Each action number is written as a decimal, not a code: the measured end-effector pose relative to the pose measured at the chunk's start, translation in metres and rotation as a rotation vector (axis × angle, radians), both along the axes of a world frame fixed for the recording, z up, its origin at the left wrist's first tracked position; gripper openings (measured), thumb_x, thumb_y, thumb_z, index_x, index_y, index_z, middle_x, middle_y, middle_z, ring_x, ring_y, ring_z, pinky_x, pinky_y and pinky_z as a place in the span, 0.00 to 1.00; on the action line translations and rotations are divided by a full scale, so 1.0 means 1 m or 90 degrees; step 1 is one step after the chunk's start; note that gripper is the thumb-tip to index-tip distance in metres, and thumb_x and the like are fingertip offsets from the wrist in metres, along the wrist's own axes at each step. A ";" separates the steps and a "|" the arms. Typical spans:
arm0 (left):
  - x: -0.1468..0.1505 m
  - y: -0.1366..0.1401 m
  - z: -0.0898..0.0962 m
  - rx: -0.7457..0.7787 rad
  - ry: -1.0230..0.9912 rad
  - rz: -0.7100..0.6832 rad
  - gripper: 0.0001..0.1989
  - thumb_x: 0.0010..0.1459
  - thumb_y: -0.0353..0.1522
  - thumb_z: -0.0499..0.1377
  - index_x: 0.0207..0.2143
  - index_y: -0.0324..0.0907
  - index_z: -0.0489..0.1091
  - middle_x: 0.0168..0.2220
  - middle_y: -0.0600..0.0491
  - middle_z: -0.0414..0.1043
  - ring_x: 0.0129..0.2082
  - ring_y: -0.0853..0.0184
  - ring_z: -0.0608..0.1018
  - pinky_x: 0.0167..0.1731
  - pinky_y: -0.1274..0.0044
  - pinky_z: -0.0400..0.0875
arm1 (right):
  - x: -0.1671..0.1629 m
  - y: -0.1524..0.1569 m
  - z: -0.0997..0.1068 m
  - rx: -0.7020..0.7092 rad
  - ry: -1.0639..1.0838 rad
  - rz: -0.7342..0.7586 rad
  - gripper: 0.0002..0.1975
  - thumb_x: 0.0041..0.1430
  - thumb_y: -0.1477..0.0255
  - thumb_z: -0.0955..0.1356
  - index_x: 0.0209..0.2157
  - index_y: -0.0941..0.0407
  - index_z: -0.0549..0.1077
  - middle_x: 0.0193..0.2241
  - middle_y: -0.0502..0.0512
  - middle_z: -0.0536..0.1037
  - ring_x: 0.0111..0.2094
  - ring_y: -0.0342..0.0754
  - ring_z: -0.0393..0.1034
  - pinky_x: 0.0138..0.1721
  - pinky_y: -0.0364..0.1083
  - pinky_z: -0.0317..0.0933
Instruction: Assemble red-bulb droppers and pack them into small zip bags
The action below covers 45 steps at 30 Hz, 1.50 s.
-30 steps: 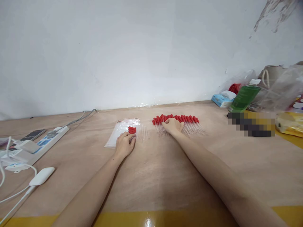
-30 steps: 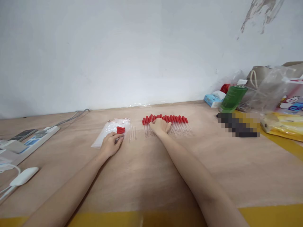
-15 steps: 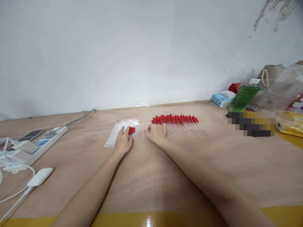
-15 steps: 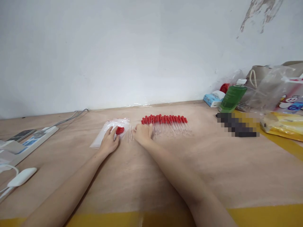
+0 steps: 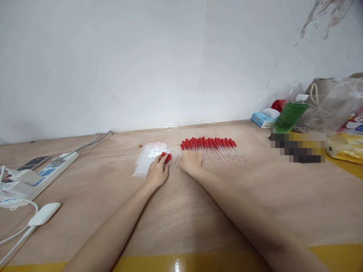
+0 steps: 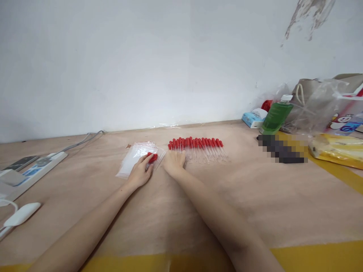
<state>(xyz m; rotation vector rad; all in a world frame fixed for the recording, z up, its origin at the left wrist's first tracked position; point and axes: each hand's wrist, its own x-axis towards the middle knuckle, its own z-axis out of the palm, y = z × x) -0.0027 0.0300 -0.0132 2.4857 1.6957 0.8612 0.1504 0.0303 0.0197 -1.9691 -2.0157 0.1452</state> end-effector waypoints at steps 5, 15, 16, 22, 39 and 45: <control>0.007 -0.008 0.004 0.006 -0.050 0.016 0.22 0.54 0.31 0.52 0.53 0.38 0.58 0.50 0.42 0.61 0.51 0.57 0.65 0.50 0.66 0.62 | -0.012 0.001 -0.001 -0.017 -0.005 -0.012 0.12 0.52 0.79 0.60 0.37 0.64 0.70 0.31 0.67 0.76 0.34 0.54 0.71 0.42 0.53 0.47; -0.015 0.038 0.026 0.018 -0.006 0.001 0.13 0.55 0.30 0.50 0.41 0.41 0.69 0.42 0.45 0.68 0.44 0.57 0.71 0.45 0.66 0.64 | 0.033 -0.022 0.011 0.096 -0.007 0.055 0.12 0.55 0.77 0.58 0.38 0.63 0.68 0.35 0.66 0.71 0.37 0.53 0.65 0.34 0.47 0.52; -0.016 0.042 0.026 0.017 0.002 -0.014 0.11 0.55 0.31 0.51 0.38 0.42 0.70 0.40 0.45 0.69 0.43 0.58 0.71 0.45 0.66 0.64 | 0.045 -0.028 0.008 0.132 -0.020 0.085 0.12 0.55 0.78 0.57 0.37 0.62 0.68 0.34 0.65 0.71 0.35 0.52 0.64 0.33 0.47 0.52; -0.015 0.051 0.023 0.009 0.028 -0.064 0.05 0.51 0.31 0.55 0.27 0.43 0.71 0.31 0.48 0.71 0.32 0.61 0.73 0.36 0.69 0.66 | 0.108 -0.065 -0.025 0.361 -0.045 0.297 0.12 0.58 0.78 0.57 0.39 0.60 0.68 0.33 0.58 0.70 0.34 0.47 0.62 0.41 0.48 0.50; 0.030 -0.039 0.008 -0.181 -0.295 -0.207 0.14 0.56 0.35 0.52 0.44 0.40 0.68 0.39 0.49 0.73 0.37 0.66 0.74 0.37 0.75 0.67 | 0.113 -0.070 -0.042 0.420 0.105 0.323 0.09 0.59 0.72 0.61 0.39 0.56 0.71 0.30 0.53 0.75 0.30 0.42 0.66 0.41 0.48 0.52; 0.033 -0.052 0.008 -0.212 -0.240 -0.246 0.14 0.58 0.35 0.52 0.44 0.42 0.69 0.41 0.51 0.73 0.39 0.65 0.73 0.40 0.74 0.67 | 0.103 -0.073 -0.040 0.389 0.108 0.352 0.08 0.58 0.71 0.61 0.37 0.55 0.71 0.29 0.51 0.75 0.29 0.42 0.66 0.42 0.48 0.51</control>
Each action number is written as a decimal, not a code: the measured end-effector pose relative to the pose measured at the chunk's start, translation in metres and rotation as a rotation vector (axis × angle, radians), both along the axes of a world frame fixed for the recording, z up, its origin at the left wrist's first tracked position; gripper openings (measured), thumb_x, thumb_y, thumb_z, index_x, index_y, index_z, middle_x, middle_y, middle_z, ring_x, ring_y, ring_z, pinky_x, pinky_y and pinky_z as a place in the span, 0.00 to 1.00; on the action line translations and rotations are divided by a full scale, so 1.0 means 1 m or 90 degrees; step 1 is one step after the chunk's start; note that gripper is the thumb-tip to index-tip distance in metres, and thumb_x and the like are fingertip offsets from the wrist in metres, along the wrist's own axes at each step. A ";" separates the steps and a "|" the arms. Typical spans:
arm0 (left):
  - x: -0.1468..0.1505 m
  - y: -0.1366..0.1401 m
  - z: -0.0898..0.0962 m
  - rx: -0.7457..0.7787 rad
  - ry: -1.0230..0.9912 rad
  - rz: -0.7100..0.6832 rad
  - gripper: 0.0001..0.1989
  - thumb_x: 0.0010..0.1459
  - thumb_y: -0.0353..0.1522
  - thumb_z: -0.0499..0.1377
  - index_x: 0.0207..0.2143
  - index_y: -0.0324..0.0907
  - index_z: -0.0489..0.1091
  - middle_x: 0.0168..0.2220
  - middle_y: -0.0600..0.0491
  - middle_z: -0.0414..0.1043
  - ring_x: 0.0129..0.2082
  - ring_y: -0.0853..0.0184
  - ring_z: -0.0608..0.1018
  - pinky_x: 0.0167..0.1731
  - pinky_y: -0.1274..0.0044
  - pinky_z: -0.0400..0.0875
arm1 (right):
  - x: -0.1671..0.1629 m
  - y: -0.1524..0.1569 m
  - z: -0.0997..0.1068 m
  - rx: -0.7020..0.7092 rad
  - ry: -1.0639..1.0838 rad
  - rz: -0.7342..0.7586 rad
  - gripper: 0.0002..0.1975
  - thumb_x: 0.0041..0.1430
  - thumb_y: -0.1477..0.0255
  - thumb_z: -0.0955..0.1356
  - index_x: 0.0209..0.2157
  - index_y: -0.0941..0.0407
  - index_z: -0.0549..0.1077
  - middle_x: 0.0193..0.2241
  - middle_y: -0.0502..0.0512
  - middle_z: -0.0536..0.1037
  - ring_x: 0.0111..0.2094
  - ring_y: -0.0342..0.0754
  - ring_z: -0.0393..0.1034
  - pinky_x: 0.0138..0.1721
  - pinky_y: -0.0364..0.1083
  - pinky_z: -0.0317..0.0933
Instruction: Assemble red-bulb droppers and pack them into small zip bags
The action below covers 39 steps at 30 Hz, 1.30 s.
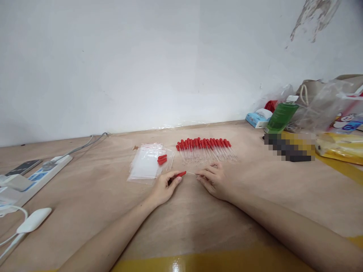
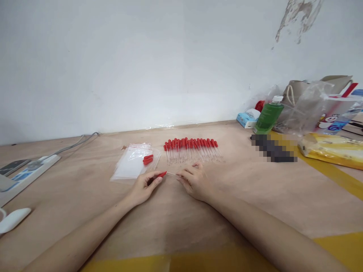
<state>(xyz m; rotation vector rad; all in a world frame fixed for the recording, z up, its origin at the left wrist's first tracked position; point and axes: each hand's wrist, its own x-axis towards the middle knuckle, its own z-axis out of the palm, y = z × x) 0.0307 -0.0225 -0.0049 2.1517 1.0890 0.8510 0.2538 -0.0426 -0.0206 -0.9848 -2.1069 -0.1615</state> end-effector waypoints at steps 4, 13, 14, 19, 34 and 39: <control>0.001 -0.001 0.001 0.002 -0.006 -0.014 0.13 0.57 0.35 0.52 0.43 0.42 0.70 0.41 0.51 0.73 0.39 0.65 0.73 0.40 0.74 0.67 | -0.002 0.001 0.000 -0.005 -0.008 0.011 0.09 0.59 0.71 0.60 0.37 0.56 0.71 0.29 0.53 0.75 0.29 0.42 0.66 0.42 0.48 0.51; 0.003 -0.003 0.000 -0.022 -0.036 0.003 0.13 0.58 0.35 0.52 0.42 0.40 0.69 0.36 0.50 0.73 0.34 0.66 0.73 0.35 0.76 0.66 | -0.001 0.000 0.002 -0.012 0.017 0.014 0.08 0.58 0.72 0.61 0.36 0.56 0.70 0.26 0.50 0.74 0.27 0.41 0.65 0.42 0.49 0.51; 0.003 -0.003 -0.001 -0.022 -0.040 0.002 0.13 0.57 0.35 0.52 0.42 0.40 0.69 0.35 0.51 0.72 0.34 0.67 0.73 0.34 0.76 0.66 | -0.002 0.000 0.002 -0.012 0.015 0.021 0.08 0.58 0.72 0.61 0.36 0.56 0.70 0.27 0.50 0.74 0.27 0.41 0.66 0.42 0.49 0.51; 0.006 -0.004 -0.007 -0.050 -0.085 -0.002 0.12 0.56 0.37 0.54 0.38 0.39 0.68 0.30 0.52 0.71 0.28 0.70 0.71 0.29 0.79 0.65 | -0.006 -0.001 0.000 -0.009 0.032 0.052 0.08 0.58 0.72 0.61 0.36 0.56 0.70 0.27 0.51 0.74 0.27 0.41 0.65 0.39 0.48 0.52; 0.007 -0.016 0.005 0.012 -0.011 -0.034 0.12 0.57 0.37 0.53 0.34 0.40 0.72 0.32 0.51 0.73 0.30 0.68 0.72 0.31 0.78 0.65 | -0.001 -0.008 0.015 -0.013 -0.091 0.071 0.13 0.57 0.77 0.59 0.38 0.53 0.72 0.26 0.51 0.74 0.26 0.41 0.64 0.39 0.48 0.48; 0.009 -0.021 0.011 0.039 0.032 -0.043 0.10 0.57 0.34 0.52 0.33 0.39 0.72 0.29 0.52 0.71 0.28 0.70 0.71 0.29 0.79 0.64 | -0.003 -0.008 0.013 0.019 -0.090 0.048 0.11 0.57 0.77 0.59 0.33 0.55 0.72 0.26 0.50 0.73 0.25 0.41 0.62 0.37 0.48 0.45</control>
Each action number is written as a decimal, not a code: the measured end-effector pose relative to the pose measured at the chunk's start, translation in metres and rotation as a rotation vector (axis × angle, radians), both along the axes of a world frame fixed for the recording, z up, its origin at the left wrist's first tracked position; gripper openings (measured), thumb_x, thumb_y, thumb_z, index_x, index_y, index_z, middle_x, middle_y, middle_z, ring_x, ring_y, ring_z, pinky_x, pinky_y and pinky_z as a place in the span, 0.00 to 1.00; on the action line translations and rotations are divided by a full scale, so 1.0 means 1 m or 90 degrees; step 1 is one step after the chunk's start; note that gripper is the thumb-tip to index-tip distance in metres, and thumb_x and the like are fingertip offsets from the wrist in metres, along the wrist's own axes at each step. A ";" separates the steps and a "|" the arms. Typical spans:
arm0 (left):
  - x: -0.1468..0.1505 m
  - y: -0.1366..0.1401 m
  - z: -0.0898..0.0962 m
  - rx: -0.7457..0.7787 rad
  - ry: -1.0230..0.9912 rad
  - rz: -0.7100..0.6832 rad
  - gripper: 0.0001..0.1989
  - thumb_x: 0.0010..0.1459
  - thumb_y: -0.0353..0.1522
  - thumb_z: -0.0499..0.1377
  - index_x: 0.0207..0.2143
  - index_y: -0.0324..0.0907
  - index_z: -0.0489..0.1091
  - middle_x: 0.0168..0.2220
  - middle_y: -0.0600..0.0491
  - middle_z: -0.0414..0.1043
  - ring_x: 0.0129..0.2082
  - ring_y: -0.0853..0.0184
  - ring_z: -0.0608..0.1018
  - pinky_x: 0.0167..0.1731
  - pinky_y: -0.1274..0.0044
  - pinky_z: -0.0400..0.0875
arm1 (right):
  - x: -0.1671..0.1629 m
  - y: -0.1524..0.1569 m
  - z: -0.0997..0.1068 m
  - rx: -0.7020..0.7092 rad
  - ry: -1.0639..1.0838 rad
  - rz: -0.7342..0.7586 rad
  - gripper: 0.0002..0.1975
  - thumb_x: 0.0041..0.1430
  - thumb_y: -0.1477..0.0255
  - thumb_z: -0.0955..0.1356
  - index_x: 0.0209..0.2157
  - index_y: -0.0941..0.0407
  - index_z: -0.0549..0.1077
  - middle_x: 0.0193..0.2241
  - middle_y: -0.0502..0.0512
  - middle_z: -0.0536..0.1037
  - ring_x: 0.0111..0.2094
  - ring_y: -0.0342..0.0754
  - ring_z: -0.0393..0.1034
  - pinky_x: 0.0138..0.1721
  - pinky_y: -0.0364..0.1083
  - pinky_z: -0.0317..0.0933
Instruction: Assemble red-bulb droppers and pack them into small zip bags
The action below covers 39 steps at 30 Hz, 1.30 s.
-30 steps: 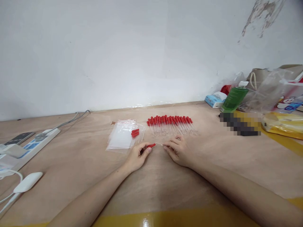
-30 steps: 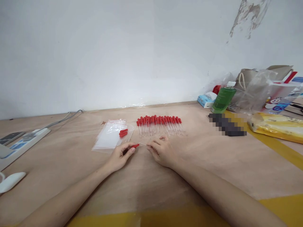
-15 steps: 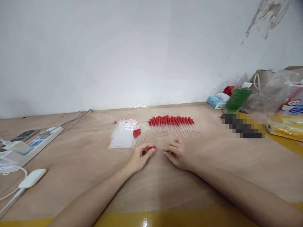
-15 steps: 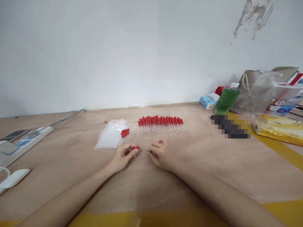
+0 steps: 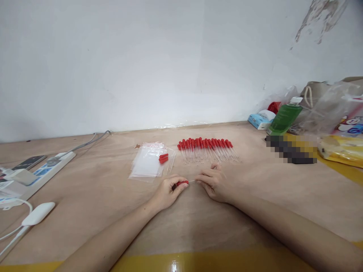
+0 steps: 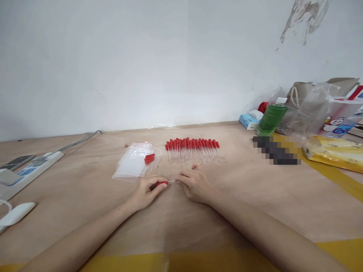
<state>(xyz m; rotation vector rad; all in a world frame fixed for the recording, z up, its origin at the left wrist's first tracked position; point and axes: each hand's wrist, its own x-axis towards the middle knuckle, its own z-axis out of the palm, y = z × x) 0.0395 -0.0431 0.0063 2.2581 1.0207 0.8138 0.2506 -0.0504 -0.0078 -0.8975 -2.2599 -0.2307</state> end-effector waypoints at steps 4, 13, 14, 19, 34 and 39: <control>-0.001 -0.001 -0.003 -0.001 0.008 -0.027 0.09 0.57 0.33 0.53 0.32 0.39 0.71 0.29 0.52 0.71 0.29 0.70 0.71 0.30 0.79 0.64 | -0.005 0.000 -0.005 0.000 -0.012 0.001 0.11 0.57 0.77 0.59 0.29 0.56 0.71 0.24 0.50 0.71 0.24 0.40 0.58 0.34 0.46 0.44; 0.000 0.004 -0.002 0.031 0.037 -0.032 0.11 0.58 0.35 0.52 0.34 0.40 0.71 0.30 0.52 0.70 0.30 0.69 0.71 0.31 0.78 0.65 | -0.010 0.002 0.000 -0.044 -0.081 -0.030 0.12 0.58 0.75 0.58 0.28 0.58 0.71 0.24 0.53 0.71 0.25 0.41 0.59 0.34 0.46 0.45; -0.001 0.006 -0.001 0.045 0.039 -0.027 0.11 0.58 0.36 0.52 0.36 0.41 0.71 0.32 0.51 0.71 0.30 0.69 0.71 0.31 0.78 0.66 | -0.009 0.002 0.002 -0.052 -0.101 -0.029 0.11 0.58 0.75 0.59 0.30 0.57 0.72 0.26 0.53 0.72 0.26 0.42 0.60 0.35 0.46 0.46; -0.023 0.029 0.000 0.195 0.019 0.125 0.14 0.54 0.38 0.56 0.42 0.43 0.69 0.40 0.49 0.68 0.40 0.64 0.70 0.40 0.73 0.66 | -0.001 0.005 0.016 -0.162 -0.023 -0.076 0.11 0.57 0.75 0.60 0.36 0.55 0.73 0.30 0.54 0.75 0.31 0.45 0.66 0.37 0.46 0.53; -0.049 0.069 -0.025 0.305 0.251 0.301 0.16 0.57 0.33 0.51 0.48 0.42 0.66 0.49 0.45 0.65 0.48 0.57 0.68 0.46 0.66 0.64 | -0.089 0.103 0.023 -0.357 0.069 -0.450 0.13 0.53 0.65 0.61 0.25 0.57 0.74 0.27 0.57 0.77 0.33 0.51 0.69 0.42 0.53 0.46; -0.049 0.069 -0.023 0.311 0.207 0.307 0.12 0.56 0.32 0.51 0.42 0.43 0.70 0.42 0.47 0.66 0.41 0.61 0.71 0.41 0.70 0.67 | -0.089 0.102 0.019 -0.355 0.037 -0.471 0.18 0.56 0.61 0.58 0.28 0.58 0.73 0.29 0.59 0.76 0.33 0.51 0.69 0.43 0.54 0.44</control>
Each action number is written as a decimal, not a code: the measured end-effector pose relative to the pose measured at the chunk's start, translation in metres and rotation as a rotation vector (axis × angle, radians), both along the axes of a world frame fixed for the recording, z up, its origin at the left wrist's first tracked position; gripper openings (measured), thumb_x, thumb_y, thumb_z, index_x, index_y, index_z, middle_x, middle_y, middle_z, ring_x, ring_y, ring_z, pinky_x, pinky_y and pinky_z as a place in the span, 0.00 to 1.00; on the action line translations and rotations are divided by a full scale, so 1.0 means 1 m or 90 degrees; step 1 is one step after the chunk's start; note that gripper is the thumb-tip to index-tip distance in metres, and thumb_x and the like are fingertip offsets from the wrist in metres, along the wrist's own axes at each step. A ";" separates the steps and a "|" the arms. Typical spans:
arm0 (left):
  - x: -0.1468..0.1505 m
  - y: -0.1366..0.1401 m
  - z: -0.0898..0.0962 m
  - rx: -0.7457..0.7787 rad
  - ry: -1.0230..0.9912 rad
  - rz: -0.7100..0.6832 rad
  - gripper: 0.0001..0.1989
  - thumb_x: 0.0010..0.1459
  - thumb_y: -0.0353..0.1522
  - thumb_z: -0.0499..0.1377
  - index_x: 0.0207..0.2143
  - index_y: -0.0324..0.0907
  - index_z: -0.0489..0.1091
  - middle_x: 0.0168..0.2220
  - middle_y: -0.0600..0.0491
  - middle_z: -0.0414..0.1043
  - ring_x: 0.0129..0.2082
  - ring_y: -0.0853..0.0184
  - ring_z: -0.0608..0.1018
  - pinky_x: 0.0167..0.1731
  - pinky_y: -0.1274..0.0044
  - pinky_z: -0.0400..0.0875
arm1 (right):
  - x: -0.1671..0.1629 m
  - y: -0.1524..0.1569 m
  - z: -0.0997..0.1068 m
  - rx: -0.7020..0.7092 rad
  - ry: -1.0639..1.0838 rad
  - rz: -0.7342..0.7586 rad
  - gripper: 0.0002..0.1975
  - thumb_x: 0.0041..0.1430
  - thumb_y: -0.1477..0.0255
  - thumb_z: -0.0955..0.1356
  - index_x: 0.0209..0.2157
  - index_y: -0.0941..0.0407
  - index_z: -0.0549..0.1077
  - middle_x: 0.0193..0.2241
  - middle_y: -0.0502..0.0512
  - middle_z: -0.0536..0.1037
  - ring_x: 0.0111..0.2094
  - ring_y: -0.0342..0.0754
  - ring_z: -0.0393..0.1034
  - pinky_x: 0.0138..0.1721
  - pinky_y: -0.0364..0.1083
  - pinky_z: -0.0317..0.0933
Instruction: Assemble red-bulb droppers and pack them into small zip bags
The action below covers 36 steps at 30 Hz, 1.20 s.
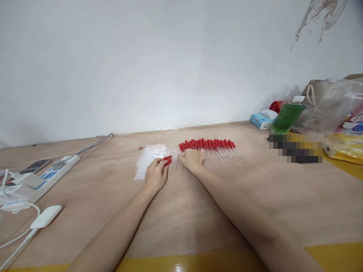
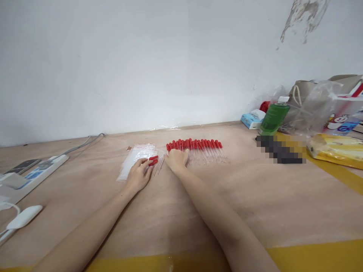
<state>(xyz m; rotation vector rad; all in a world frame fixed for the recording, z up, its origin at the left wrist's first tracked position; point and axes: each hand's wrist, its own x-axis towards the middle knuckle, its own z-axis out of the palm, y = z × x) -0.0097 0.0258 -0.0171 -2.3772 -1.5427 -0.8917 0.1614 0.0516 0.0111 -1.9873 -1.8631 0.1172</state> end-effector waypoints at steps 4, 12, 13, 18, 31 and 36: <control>0.002 0.000 0.004 -0.003 -0.039 -0.030 0.10 0.56 0.30 0.50 0.37 0.43 0.70 0.34 0.50 0.65 0.36 0.64 0.71 0.37 0.73 0.67 | -0.003 -0.012 0.002 0.029 -0.004 0.059 0.19 0.55 0.58 0.59 0.29 0.57 0.73 0.28 0.58 0.76 0.31 0.50 0.69 0.43 0.53 0.44; 0.005 0.004 0.010 -0.029 -0.033 -0.048 0.08 0.54 0.27 0.50 0.32 0.41 0.69 0.34 0.49 0.67 0.34 0.63 0.72 0.35 0.74 0.67 | -0.024 -0.022 -0.001 -0.007 -0.005 0.074 0.16 0.51 0.60 0.62 0.30 0.58 0.72 0.30 0.61 0.76 0.33 0.52 0.69 0.45 0.55 0.46; 0.005 0.003 0.010 -0.031 -0.032 -0.051 0.08 0.54 0.27 0.50 0.32 0.41 0.69 0.34 0.49 0.68 0.35 0.63 0.72 0.35 0.74 0.67 | -0.025 -0.022 0.000 -0.020 0.001 0.066 0.16 0.51 0.60 0.62 0.30 0.58 0.72 0.30 0.60 0.76 0.33 0.52 0.69 0.45 0.55 0.46; 0.006 0.002 0.010 -0.032 -0.035 -0.039 0.09 0.53 0.25 0.50 0.32 0.41 0.69 0.34 0.50 0.71 0.34 0.64 0.73 0.35 0.75 0.67 | -0.024 -0.023 0.008 -0.053 0.013 0.070 0.14 0.49 0.62 0.63 0.33 0.57 0.71 0.31 0.61 0.76 0.34 0.53 0.69 0.45 0.56 0.47; 0.005 -0.006 0.009 0.131 -0.092 -0.083 0.15 0.55 0.24 0.49 0.44 0.39 0.67 0.36 0.47 0.66 0.37 0.64 0.70 0.38 0.73 0.67 | 0.003 -0.034 0.024 -0.139 0.079 0.095 0.14 0.55 0.64 0.59 0.34 0.59 0.70 0.35 0.63 0.74 0.38 0.56 0.68 0.40 0.54 0.54; 0.016 -0.023 0.008 0.100 -0.194 -0.139 0.16 0.58 0.27 0.48 0.48 0.39 0.65 0.38 0.47 0.62 0.38 0.66 0.69 0.38 0.73 0.68 | 0.054 -0.057 0.009 0.028 0.175 0.246 0.12 0.60 0.71 0.55 0.40 0.60 0.64 0.33 0.59 0.74 0.33 0.45 0.67 0.33 0.43 0.58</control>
